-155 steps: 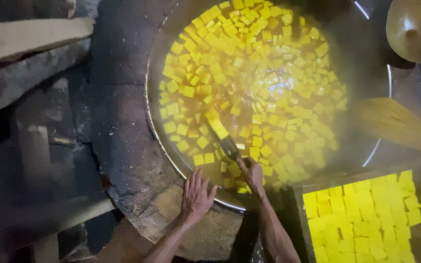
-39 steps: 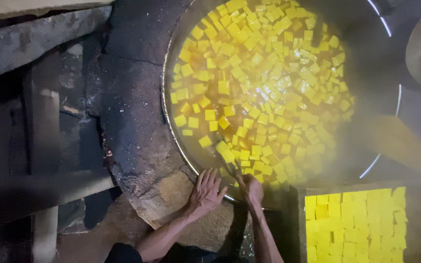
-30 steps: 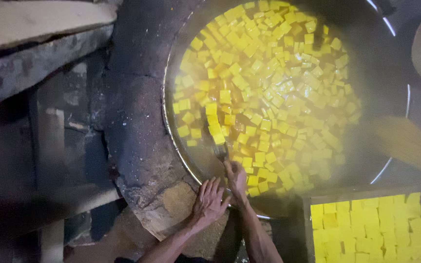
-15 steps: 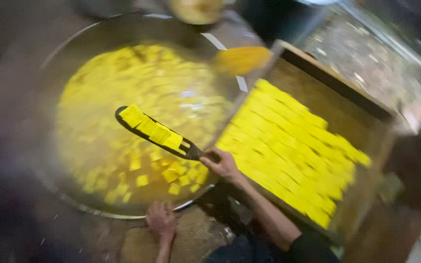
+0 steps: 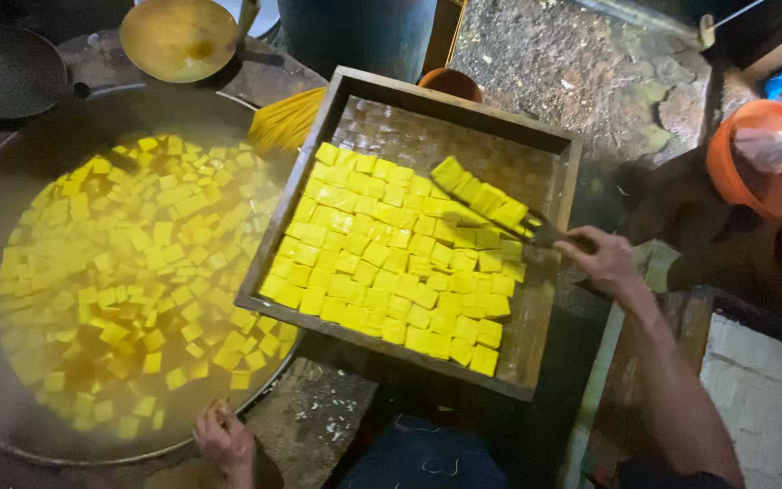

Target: The person uses a slotted spatula to transfer yellow tofu cubes from a large steaming wok into a rectangular woven tray. The person repeatedly scoops tofu from the wok and arranges it in rows on the tray.

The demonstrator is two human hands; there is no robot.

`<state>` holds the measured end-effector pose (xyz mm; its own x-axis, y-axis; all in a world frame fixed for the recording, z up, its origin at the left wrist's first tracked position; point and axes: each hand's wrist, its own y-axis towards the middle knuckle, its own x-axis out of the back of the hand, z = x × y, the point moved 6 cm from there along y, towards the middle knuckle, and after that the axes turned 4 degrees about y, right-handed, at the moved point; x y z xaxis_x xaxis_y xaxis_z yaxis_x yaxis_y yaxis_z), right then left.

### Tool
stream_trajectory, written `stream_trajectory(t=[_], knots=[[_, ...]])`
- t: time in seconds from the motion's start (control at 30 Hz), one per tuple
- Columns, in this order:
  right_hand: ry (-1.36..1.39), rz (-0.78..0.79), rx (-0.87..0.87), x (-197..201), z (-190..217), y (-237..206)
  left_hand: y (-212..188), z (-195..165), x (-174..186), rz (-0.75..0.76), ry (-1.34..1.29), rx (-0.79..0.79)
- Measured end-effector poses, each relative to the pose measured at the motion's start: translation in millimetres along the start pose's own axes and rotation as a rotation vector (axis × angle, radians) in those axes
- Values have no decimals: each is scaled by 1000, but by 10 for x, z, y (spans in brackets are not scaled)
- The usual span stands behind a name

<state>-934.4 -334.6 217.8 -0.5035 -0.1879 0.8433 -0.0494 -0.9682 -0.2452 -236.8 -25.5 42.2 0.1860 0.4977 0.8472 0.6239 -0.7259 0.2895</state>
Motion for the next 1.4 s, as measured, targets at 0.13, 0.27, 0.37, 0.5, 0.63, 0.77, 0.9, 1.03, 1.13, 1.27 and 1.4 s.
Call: stream_trajectory(t=[0.13,0.27,0.37,0.5,0.63,0.77,0.9,1.03,1.13,1.27,1.4], knots=[[-108,-159,214,497,-493,288,-35,-577,-16,2,-10,30],[-196,-119,353,557,-714,654,67,-1330,-78,8,-211,-45],[-482,-116,401,471,-734,890,236,-2068,-219,-24,-227,-231],[-612,-215,638,439,-586,912,398,-3211,-534,65,-398,-364],[-669,-351,764,518,-554,692,506,-4518,-913,106,-520,-524],[-718,-444,765,561,-645,527,375,-5678,-1357,207,-629,-603],[-734,-276,615,529,-847,539,25,-6396,-1666,303,-548,-649],[-71,-521,268,793,-1293,170,-346,-6992,-1883,379,-336,-978],[261,-536,-3,680,-1795,-342,-482,-7284,-1983,289,-181,-1348],[295,-553,-232,358,-2429,-1014,-637,-7123,-2304,620,30,-1533],[192,-626,-280,23,-2973,-1690,-737,-6858,-2243,799,-43,-1606]])
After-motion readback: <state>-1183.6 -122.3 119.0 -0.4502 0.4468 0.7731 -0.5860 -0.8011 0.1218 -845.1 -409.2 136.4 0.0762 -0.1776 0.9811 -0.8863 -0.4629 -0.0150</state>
